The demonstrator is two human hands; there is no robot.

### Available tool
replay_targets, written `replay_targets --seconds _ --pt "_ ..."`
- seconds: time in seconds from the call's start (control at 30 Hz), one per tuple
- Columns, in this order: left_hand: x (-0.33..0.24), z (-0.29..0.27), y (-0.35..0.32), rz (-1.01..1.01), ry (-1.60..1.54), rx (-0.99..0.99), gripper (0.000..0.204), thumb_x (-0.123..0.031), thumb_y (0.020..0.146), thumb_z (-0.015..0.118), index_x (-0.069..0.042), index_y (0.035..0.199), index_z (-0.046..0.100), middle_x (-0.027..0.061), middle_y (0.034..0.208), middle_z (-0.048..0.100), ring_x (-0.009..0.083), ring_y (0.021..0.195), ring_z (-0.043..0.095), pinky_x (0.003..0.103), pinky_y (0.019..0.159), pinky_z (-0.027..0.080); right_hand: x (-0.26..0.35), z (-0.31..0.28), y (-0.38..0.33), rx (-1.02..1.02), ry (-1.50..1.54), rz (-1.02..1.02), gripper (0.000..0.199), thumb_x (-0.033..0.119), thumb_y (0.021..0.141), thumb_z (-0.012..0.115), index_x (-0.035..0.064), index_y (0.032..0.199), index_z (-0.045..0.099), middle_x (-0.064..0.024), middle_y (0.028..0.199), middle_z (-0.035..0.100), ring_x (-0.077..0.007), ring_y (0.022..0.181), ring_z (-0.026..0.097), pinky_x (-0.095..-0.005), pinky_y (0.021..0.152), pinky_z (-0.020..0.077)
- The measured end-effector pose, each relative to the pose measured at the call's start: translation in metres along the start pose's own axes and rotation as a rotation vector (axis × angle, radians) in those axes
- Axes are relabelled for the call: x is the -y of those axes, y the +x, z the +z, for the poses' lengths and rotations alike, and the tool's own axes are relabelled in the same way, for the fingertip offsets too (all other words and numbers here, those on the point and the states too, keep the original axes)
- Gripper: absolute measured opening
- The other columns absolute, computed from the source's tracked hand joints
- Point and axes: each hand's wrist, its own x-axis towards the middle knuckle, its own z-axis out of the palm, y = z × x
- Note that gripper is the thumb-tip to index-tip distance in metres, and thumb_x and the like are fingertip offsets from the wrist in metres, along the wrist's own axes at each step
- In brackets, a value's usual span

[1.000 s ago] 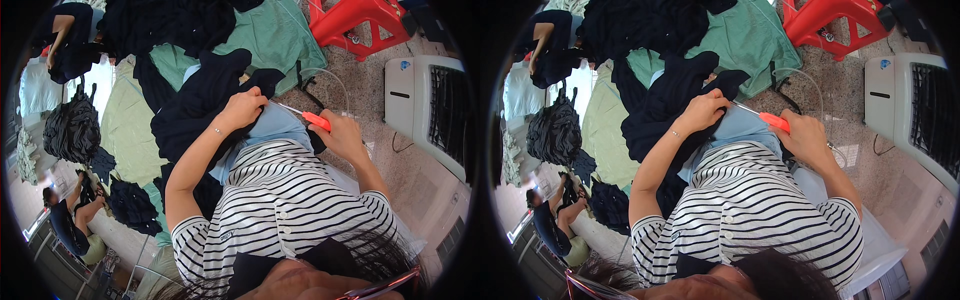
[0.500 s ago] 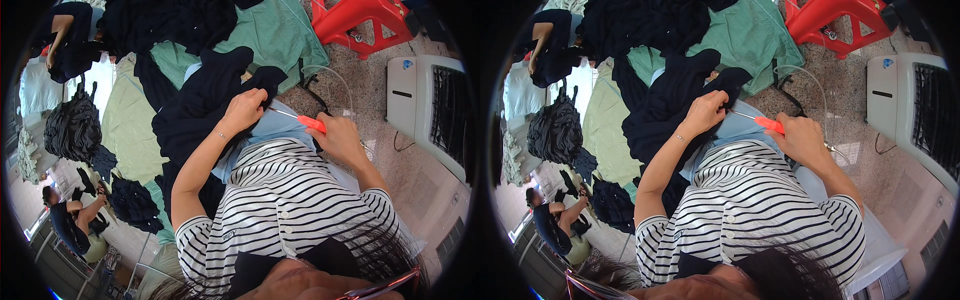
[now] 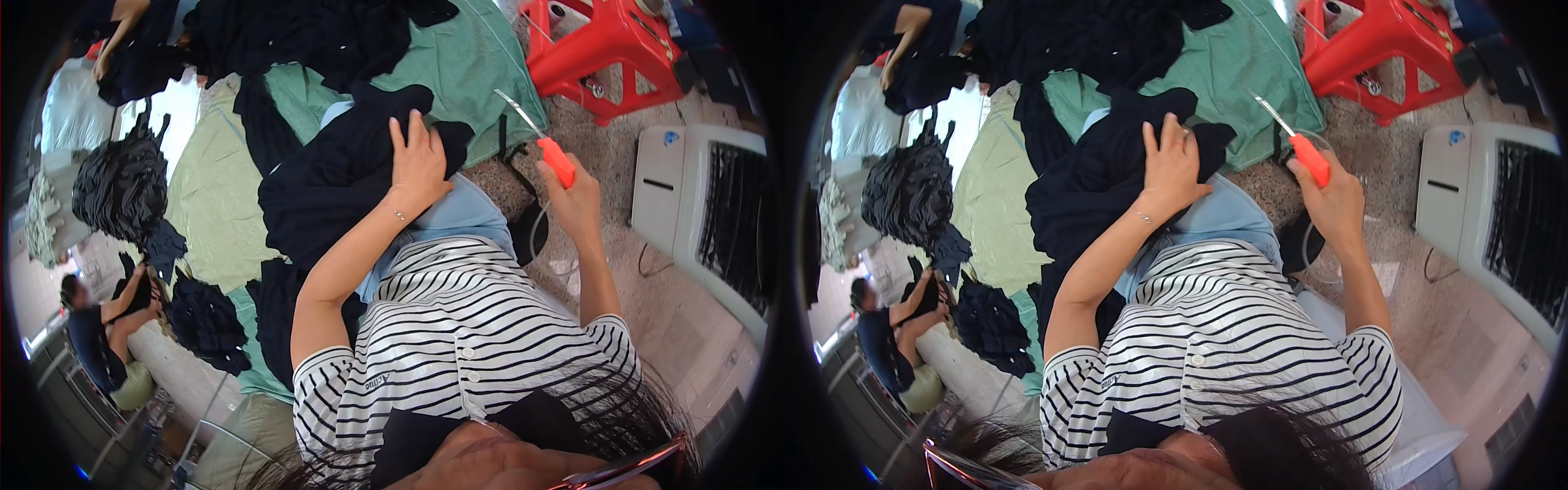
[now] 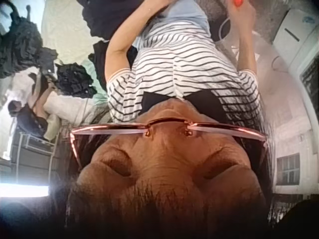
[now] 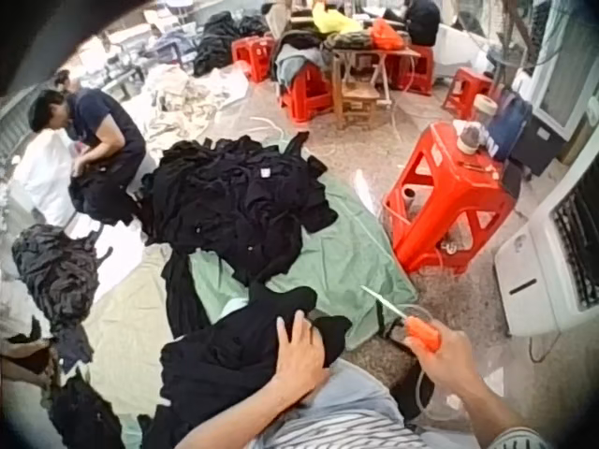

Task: Trimming loose threads and inspecting black garments in a textile factory setting.

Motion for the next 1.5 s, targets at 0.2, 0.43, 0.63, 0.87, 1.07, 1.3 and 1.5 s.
replay_targets --seconds 0.2,0.43,0.63,0.87,1.07,1.3,1.5 --pt "0.023 -0.04 -0.072 0.02 -1.019 -0.16 0.022 -0.009 0.076 0.068 0.0 0.094 0.06 0.0147 0.088 0.065 0.0263 0.09 0.067 0.043 0.092 0.049 -0.011 0.01 0.023 -0.105 0.193 -0.063 0.035 0.035 0.092 0.068 0.0036 0.108 0.066 -0.0124 0.073 0.061 -0.016 0.067 0.053 -0.0344 0.067 0.0473" --pt "0.116 -0.073 -0.391 0.226 -1.837 -1.576 0.015 -0.019 0.1 0.041 -0.007 0.094 0.048 0.0082 0.085 0.048 0.0221 0.06 0.047 0.047 0.089 0.041 -0.028 0.046 0.056 -0.025 0.371 -0.121 0.043 0.029 0.095 0.066 0.003 0.129 0.062 -0.0052 0.099 0.069 -0.0109 0.079 0.06 -0.0275 0.073 0.0505" --pt "0.038 -0.062 -0.692 -0.714 -0.886 -2.272 0.039 -0.015 0.085 0.061 0.008 0.117 0.059 0.0209 0.111 0.064 0.0376 0.101 0.06 0.049 0.098 0.046 -0.019 0.087 0.116 0.113 0.037 -0.246 0.048 0.038 0.095 0.064 0.004 0.128 0.063 -0.0117 0.094 0.072 -0.0192 0.08 0.068 -0.0325 0.072 0.053" --pt "0.104 -0.068 -0.726 -1.453 0.124 -2.265 0.03 -0.007 0.084 0.071 0.0 0.113 0.065 0.0167 0.113 0.067 0.0325 0.094 0.065 0.045 0.089 0.056 0.025 0.092 0.106 -0.009 -0.095 -0.485 0.038 0.036 0.094 0.066 0.0033 0.113 0.067 -0.0192 0.089 0.07 -0.031 0.081 0.068 -0.04 0.072 0.0514" --pt "0.207 0.066 -0.566 -1.495 -0.083 -1.069 0.046 -0.016 0.084 0.076 0.004 0.122 0.059 0.0135 0.117 0.061 0.0242 0.107 0.057 0.036 0.098 0.045 0.056 0.087 0.063 0.026 -0.156 -0.41 0.04 0.046 0.09 0.065 0.0078 0.102 0.066 -0.0229 0.076 0.065 -0.0439 0.076 0.065 -0.0484 0.063 0.0481" --pt "0.166 0.022 -0.133 -0.525 -0.678 -0.906 0.01 -0.009 0.088 0.067 -0.004 0.097 0.07 0.0125 0.094 0.069 0.0292 0.085 0.066 0.037 0.076 0.053 0.041 0.077 0.035 0.076 -0.147 -0.257 0.037 0.045 0.09 0.066 0.0086 0.095 0.063 -0.0208 0.073 0.065 -0.0441 0.073 0.064 -0.0498 0.062 0.0472" --pt "0.059 0.016 -0.035 -0.172 -0.429 -0.565 0.016 -0.021 0.078 0.067 -0.009 0.084 0.058 0.0088 0.083 0.057 0.0288 0.079 0.058 0.043 0.064 0.047 0.03 0.074 0.027 0.104 -0.045 -0.144 0.038 0.046 0.09 0.065 0.0081 0.097 0.063 -0.0216 0.074 0.065 -0.0444 0.075 0.064 -0.0501 0.063 0.0472"
